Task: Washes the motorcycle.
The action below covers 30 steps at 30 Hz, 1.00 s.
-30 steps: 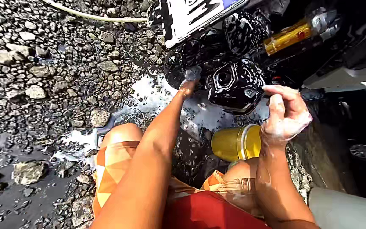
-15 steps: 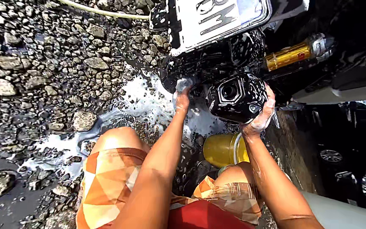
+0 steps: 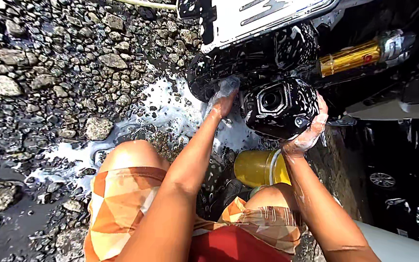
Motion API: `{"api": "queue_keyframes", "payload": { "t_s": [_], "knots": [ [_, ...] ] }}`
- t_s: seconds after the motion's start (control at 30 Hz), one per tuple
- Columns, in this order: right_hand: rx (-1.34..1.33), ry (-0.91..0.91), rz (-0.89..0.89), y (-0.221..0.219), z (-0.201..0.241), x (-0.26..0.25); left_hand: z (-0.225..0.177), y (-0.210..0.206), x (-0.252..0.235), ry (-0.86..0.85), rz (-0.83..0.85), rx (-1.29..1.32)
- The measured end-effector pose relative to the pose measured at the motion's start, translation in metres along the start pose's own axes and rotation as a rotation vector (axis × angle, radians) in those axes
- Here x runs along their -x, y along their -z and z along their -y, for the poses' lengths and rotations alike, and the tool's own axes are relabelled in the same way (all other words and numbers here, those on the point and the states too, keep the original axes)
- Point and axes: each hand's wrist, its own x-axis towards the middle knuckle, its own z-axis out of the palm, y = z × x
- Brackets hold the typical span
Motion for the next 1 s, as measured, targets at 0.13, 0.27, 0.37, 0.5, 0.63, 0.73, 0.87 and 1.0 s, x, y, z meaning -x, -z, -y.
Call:
{"api": "queue_keyframes", "payload": {
  "t_s": [0.13, 0.27, 0.37, 0.5, 0.63, 0.73, 0.87, 1.0],
  "knots": [
    [0.057, 0.003, 0.002, 0.003, 0.002, 0.001, 0.012, -0.029, 0.018, -0.248, -0.372, -0.109],
    [0.077, 0.011, 0.003, -0.001, 0.005, 0.000, -0.021, -0.018, -0.001, -0.486, -0.107, -0.431],
    [0.099, 0.028, -0.001, 0.002, 0.002, 0.003, -0.035, -0.009, -0.035, -0.459, 0.079, -0.557],
    [0.103, 0.021, 0.001, 0.002, 0.004, 0.003, 0.002, -0.018, -0.012, -0.489, -0.120, -0.321],
    [0.116, 0.027, -0.012, 0.001, 0.005, 0.001, 0.034, -0.029, 0.007, -0.402, -0.312, -0.281],
    [0.128, 0.041, -0.013, 0.001, 0.002, 0.001, 0.039, -0.024, 0.001, -0.499, -0.333, -0.354],
    [0.099, 0.027, -0.013, -0.002, 0.005, 0.001, 0.069, -0.038, 0.027, -0.301, -0.424, -0.128],
    [0.147, 0.043, -0.020, 0.000, 0.001, 0.003, 0.057, -0.025, 0.033, 0.111, -0.391, -0.012]
  ]
}}
